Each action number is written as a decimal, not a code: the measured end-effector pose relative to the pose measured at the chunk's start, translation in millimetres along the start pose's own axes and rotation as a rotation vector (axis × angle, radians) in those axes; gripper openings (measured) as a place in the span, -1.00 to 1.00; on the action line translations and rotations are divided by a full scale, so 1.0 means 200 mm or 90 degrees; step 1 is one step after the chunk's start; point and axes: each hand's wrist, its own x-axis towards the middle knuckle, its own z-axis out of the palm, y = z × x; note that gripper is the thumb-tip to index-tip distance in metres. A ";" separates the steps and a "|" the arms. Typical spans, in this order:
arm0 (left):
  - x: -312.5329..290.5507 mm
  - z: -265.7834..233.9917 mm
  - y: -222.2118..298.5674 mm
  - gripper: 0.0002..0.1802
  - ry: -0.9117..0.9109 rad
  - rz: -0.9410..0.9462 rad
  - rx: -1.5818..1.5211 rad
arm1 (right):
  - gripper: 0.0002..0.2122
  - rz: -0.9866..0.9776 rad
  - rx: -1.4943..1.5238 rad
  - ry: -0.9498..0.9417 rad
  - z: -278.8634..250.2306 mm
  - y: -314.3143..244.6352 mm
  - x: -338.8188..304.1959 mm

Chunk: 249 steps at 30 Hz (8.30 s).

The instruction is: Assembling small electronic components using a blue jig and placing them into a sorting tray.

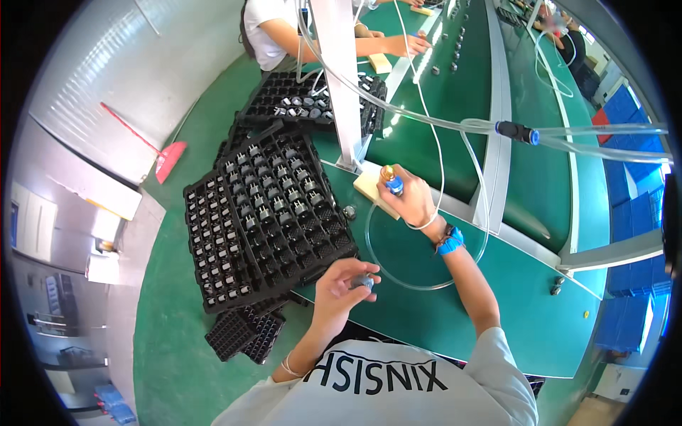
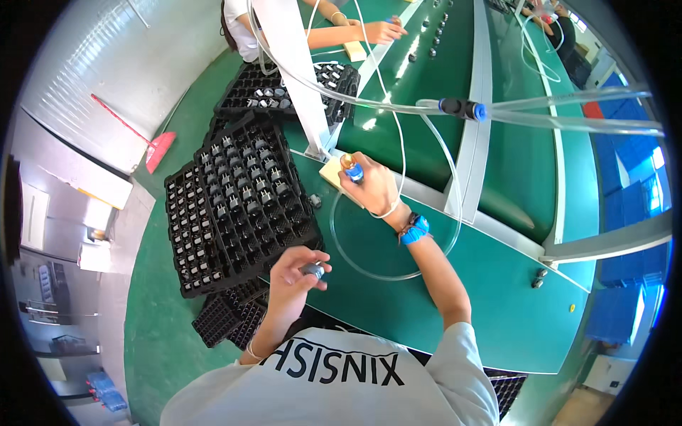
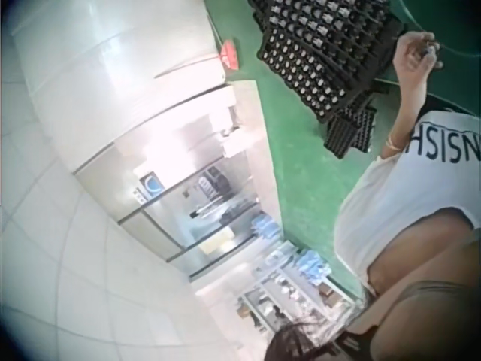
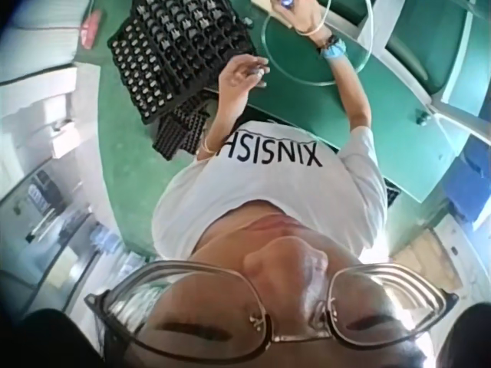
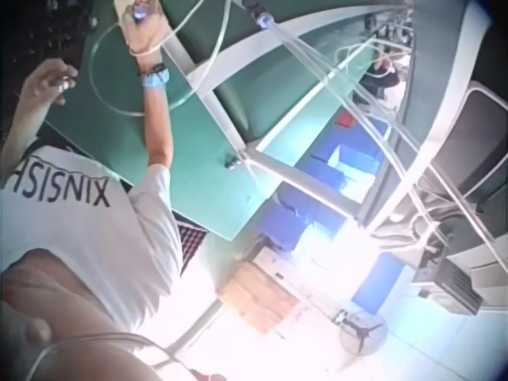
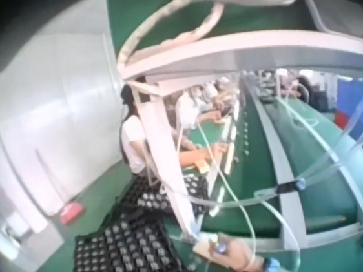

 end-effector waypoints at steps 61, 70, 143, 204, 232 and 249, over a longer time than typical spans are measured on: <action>0.31 0.05 -0.41 -0.83 -0.006 0.314 0.809 | -0.53 0.052 0.035 -0.187 -0.23 0.18 -0.35; 0.24 0.07 -0.34 -0.73 -0.117 0.273 0.740 | -0.62 0.099 -0.014 -0.135 -0.27 0.10 -0.44; 0.27 -0.02 -0.42 -0.71 0.019 0.151 0.328 | -0.63 0.052 0.038 -0.109 -0.16 0.40 -0.17; 0.14 0.05 -0.06 -0.66 -0.021 0.291 0.137 | -0.58 0.454 0.833 -0.210 -0.17 -0.41 -0.35; 0.53 -0.38 0.25 -0.75 0.038 0.286 1.105 | -0.65 0.046 0.055 -0.049 -0.02 0.02 -0.09; 0.53 -0.32 0.26 -0.84 0.129 0.219 0.772 | -0.40 0.019 0.086 -0.017 0.02 0.09 -0.11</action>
